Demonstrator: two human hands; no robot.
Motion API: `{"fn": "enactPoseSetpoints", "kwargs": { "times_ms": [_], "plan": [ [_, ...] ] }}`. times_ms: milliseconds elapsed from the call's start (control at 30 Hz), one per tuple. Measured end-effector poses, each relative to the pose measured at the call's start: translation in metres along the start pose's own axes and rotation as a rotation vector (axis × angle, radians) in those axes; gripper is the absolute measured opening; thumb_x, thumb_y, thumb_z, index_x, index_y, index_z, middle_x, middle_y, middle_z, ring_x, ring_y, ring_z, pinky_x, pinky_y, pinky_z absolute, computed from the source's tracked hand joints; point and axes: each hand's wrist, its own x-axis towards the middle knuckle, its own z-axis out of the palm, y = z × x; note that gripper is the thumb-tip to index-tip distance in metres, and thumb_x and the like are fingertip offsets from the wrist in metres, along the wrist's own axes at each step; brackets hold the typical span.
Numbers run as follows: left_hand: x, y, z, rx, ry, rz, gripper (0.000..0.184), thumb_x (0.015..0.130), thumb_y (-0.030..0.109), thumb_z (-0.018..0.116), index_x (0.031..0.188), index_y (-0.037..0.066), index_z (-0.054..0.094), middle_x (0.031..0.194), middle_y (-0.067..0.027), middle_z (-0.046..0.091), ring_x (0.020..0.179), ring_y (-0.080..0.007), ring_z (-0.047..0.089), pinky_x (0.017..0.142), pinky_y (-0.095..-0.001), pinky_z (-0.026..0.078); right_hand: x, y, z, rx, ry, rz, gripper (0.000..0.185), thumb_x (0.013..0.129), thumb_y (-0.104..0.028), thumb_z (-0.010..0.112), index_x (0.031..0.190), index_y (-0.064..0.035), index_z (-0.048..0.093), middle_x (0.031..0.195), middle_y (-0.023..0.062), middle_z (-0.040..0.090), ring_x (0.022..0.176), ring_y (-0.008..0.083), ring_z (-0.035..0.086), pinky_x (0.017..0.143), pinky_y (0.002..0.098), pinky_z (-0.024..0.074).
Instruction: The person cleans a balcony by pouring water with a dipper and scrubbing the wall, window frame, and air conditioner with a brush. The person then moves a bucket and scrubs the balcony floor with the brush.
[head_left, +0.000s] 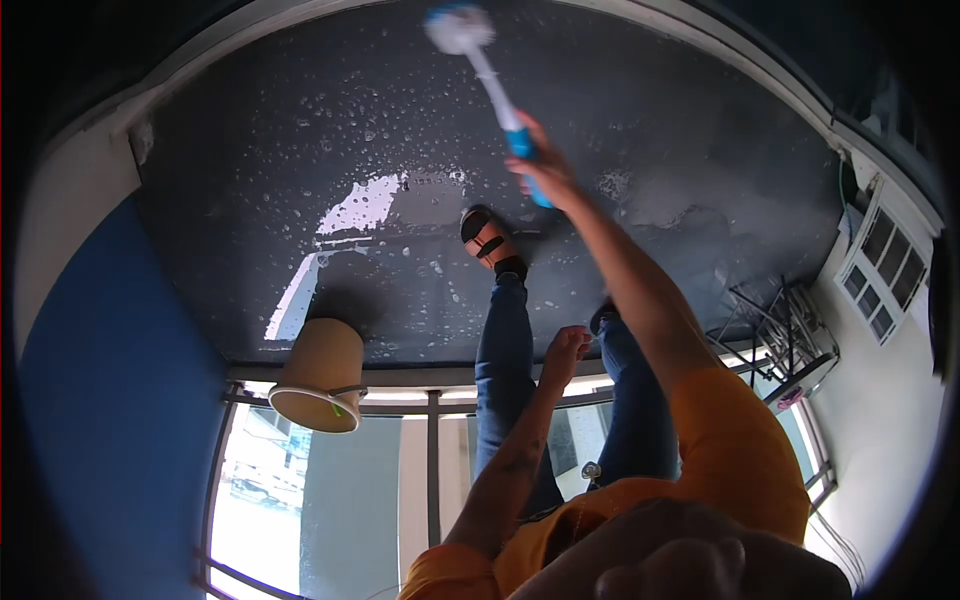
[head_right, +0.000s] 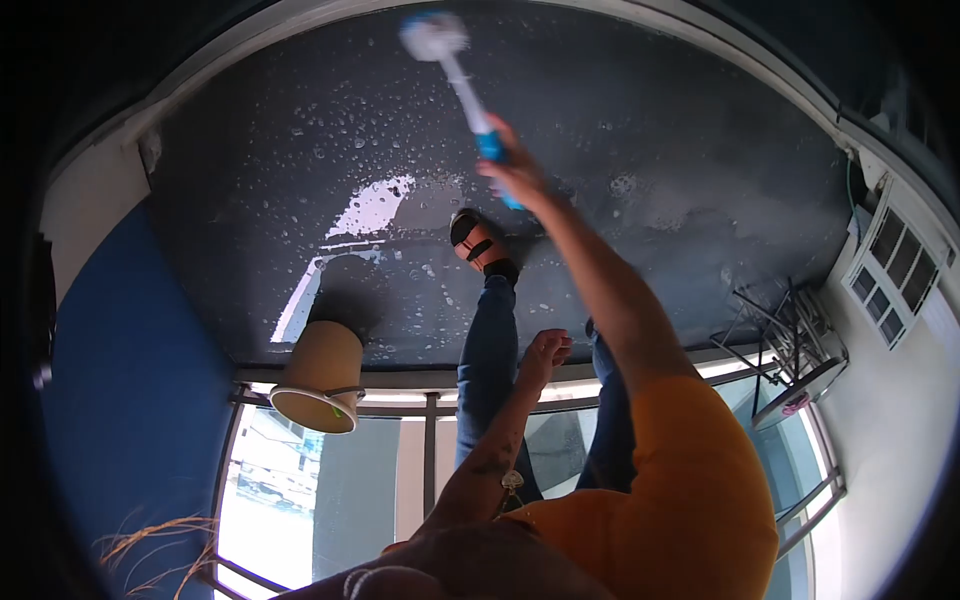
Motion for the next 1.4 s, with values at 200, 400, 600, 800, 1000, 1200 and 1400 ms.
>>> {"fn": "enactPoseSetpoints", "kwargs": {
  "times_ms": [200,400,600,800,1000,1200,1400],
  "plan": [
    [0.009,0.033,0.009,-0.089,0.028,-0.063,0.029,0.091,0.029,0.044,0.11,0.008,0.05,0.102,-0.0058,0.059,0.093,-0.0158,0.055,0.081,-0.0304,0.041,-0.074,0.079,-0.251,-0.238,0.59,0.156,0.065,0.074,-0.004,0.052,0.134,-0.0171,0.031,0.078,0.0034,0.05,0.05,0.0133,0.048,0.042,0.026,0.0416],
    [0.021,0.086,0.043,-0.264,0.009,0.152,0.026,0.091,0.027,0.047,0.109,0.009,0.051,0.104,-0.0043,0.058,0.095,-0.014,0.054,0.08,-0.0298,0.04,0.052,0.109,-0.296,-0.142,0.961,0.237,0.042,0.084,-0.016,0.053,0.124,-0.0103,0.039,0.088,0.0074,0.051,0.061,0.0162,0.052,0.051,0.0299,0.0447],
    [0.037,0.059,0.051,-0.442,0.074,0.055,0.033,0.087,0.03,0.052,0.108,0.005,0.051,0.102,-0.0072,0.057,0.096,-0.0126,0.052,0.078,-0.029,0.041,0.118,0.027,0.108,-0.206,0.373,-0.149,0.044,0.074,0.0,0.054,0.114,-0.0136,0.044,0.068,0.0097,0.053,0.047,0.0189,0.051,0.04,0.0337,0.0414],
    [0.053,0.037,0.058,-0.371,0.293,0.165,0.028,0.088,0.029,0.047,0.104,0.007,0.054,0.095,-0.0038,0.06,0.088,-0.0121,0.054,0.073,-0.0299,0.042,0.124,-0.079,0.18,-0.094,-0.239,-0.267,0.069,0.067,-0.007,0.061,0.131,-0.015,0.033,0.09,0.0128,0.052,0.073,0.0217,0.053,0.064,0.0349,0.0439],
    [0.044,0.063,0.074,-0.428,0.263,0.138,0.027,0.088,0.026,0.047,0.106,0.007,0.054,0.098,-0.0051,0.06,0.091,-0.0139,0.055,0.077,-0.0284,0.042,0.02,-0.062,-0.038,-0.435,-0.125,-0.029,0.074,0.069,-0.003,0.058,0.136,-0.0186,0.031,0.101,0.0062,0.052,0.07,0.0116,0.051,0.062,0.026,0.0444],
    [0.007,0.131,0.063,-0.415,0.241,0.385,0.026,0.089,0.023,0.044,0.106,0.004,0.052,0.098,-0.0062,0.06,0.092,-0.0147,0.055,0.08,-0.0287,0.04,-0.04,-0.025,-0.253,-0.818,0.201,0.189,0.052,0.072,-0.004,0.052,0.123,-0.0169,0.046,0.079,0.0007,0.05,0.063,0.0091,0.047,0.052,0.0214,0.0384],
    [0.026,0.16,0.023,-0.355,0.322,0.44,0.025,0.09,0.02,0.042,0.105,0.002,0.052,0.098,-0.0072,0.06,0.093,-0.0159,0.054,0.081,-0.0264,0.04,0.062,0.014,-0.271,-1.62,0.281,-0.041,0.035,0.078,-0.02,0.06,0.111,-0.0115,0.05,0.1,0.0117,0.055,0.09,0.0285,0.057,0.073,0.0399,0.0456]
  ]
}}
